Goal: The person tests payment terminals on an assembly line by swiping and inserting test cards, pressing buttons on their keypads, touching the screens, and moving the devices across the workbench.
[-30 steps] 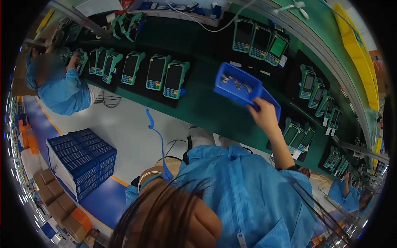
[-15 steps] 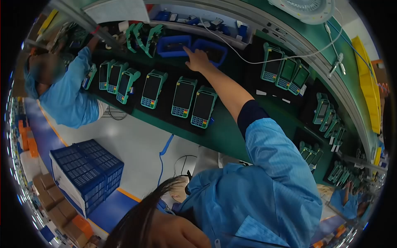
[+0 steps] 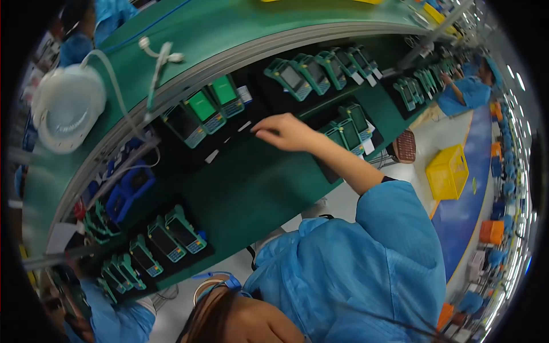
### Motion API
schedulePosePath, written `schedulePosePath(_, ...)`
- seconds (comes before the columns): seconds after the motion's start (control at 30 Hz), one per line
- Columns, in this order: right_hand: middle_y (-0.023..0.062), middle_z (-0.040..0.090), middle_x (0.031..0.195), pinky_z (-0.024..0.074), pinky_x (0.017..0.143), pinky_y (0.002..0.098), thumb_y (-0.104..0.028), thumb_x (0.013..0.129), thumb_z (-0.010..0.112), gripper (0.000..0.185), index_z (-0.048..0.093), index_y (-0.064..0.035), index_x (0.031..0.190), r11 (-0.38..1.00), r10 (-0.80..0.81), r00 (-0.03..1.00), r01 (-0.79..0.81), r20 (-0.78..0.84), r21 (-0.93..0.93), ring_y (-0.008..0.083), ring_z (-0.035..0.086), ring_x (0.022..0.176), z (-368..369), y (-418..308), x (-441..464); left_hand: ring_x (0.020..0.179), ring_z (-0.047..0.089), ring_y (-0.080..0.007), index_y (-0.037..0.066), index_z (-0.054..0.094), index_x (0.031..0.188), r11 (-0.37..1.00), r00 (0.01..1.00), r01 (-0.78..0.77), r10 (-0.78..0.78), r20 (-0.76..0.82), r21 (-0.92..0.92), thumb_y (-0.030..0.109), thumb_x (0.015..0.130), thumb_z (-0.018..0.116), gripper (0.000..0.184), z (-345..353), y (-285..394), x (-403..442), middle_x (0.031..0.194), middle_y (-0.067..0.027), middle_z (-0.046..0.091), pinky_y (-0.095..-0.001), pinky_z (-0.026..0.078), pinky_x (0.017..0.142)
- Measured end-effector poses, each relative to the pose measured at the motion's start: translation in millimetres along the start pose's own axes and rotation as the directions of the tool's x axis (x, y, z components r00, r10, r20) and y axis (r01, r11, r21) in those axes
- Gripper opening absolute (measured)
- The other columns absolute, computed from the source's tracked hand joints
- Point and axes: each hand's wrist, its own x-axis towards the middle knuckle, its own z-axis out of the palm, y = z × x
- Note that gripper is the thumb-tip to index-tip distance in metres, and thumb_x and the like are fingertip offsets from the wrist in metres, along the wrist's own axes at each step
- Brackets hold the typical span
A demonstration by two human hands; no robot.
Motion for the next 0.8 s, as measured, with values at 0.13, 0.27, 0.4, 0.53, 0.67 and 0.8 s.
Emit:
schedulePosePath(0.13,0.0049,0.063,0.074,0.0472,0.06,0.0249,-0.022,0.09,0.055,0.025,0.064,-0.0012,0.101,0.898,0.44,0.766,-0.384,-0.469,0.214,0.0106,0.059,0.065,-181.8,100.9,-96.0,0.057,0.052,-0.0222,0.002,0.062,0.08,0.99,0.99,0.117,-0.109,0.091,-0.078,0.012,0.077,0.064,0.011,-25.5,-78.3,67.8,0.076,-0.0118,0.059,-0.0352,0.039,0.045)
schedulePosePath(0.27,0.0026,0.061,0.093,0.046,0.062,0.0206,-0.028,0.092,0.055,0.033,0.058,-0.0048,0.116,0.827,0.546,0.438,-0.421,-0.714,0.374,0.0084,0.057,0.077,-374.5,218.5,-185.9,0.057,0.052,-0.022,0.002,0.061,0.079,0.98,0.977,0.18,-0.169,0.127,-0.079,0.012,0.077,0.064,0.011,-27.2,-192.9,134.7,0.076,-0.0119,0.059,-0.0351,0.039,0.045)
schedulePosePath(0.4,0.0115,0.063,0.104,0.0484,0.082,0.0312,-0.04,0.081,0.065,0.053,0.056,-0.0042,0.119,0.751,0.326,0.429,-0.659,-0.842,-0.046,0.0213,0.061,0.092,-538.6,316.3,-227.9,0.057,0.052,-0.0219,0.002,0.061,0.078,0.975,0.977,0.202,-0.194,0.091,-0.093,0.012,0.077,0.064,0.011,-21.0,-295.1,208.3,0.075,-0.012,0.059,-0.0351,0.039,0.045)
schedulePosePath(0.53,0.0169,0.048,0.13,0.0366,0.101,0.0404,-0.042,0.077,0.067,0.072,0.041,-0.0084,0.135,0.481,0.064,0.763,-0.588,-0.643,-0.651,0.0333,0.046,0.119,-659.2,379.0,-206.2,0.057,0.053,-0.0217,0.002,0.061,0.077,0.975,0.975,0.218,-0.215,0.052,-0.05,0.012,0.077,0.064,0.011,-23.0,-342.2,260.3,0.075,-0.012,0.059,-0.0351,0.039,0.045)
schedulePosePath(0.67,0.0176,0.035,0.142,0.0254,0.109,0.0417,-0.04,0.075,0.071,0.087,0.027,-0.0119,0.144,0.399,0.07,0.922,-0.377,-0.382,-0.836,0.0358,0.032,0.13,-734.2,424.5,-161.8,0.063,0.054,-0.0178,0.003,0.058,0.079,0.849,0.916,0.341,-0.204,-0.345,0.404,0.016,0.079,0.065,0.015,-63.3,-415.3,242.5,0.07,-0.0091,0.057,-0.0285,0.043,0.057)
schedulePosePath(0.8,0.0123,0.026,0.149,0.0231,0.109,0.0365,-0.031,0.069,0.075,0.098,0.018,-0.0177,0.147,0.606,0.632,0.746,-0.645,-0.211,-0.465,0.028,0.023,0.137,-766.3,414.6,-131.6,0.068,0.053,-0.0126,0.004,0.05,0.09,0.774,0.559,0.616,-0.298,-0.774,0.147,0.018,0.085,0.061,0.019,-114.5,-476.0,169.0,0.074,-0.005,0.055,-0.0263,0.044,0.065)
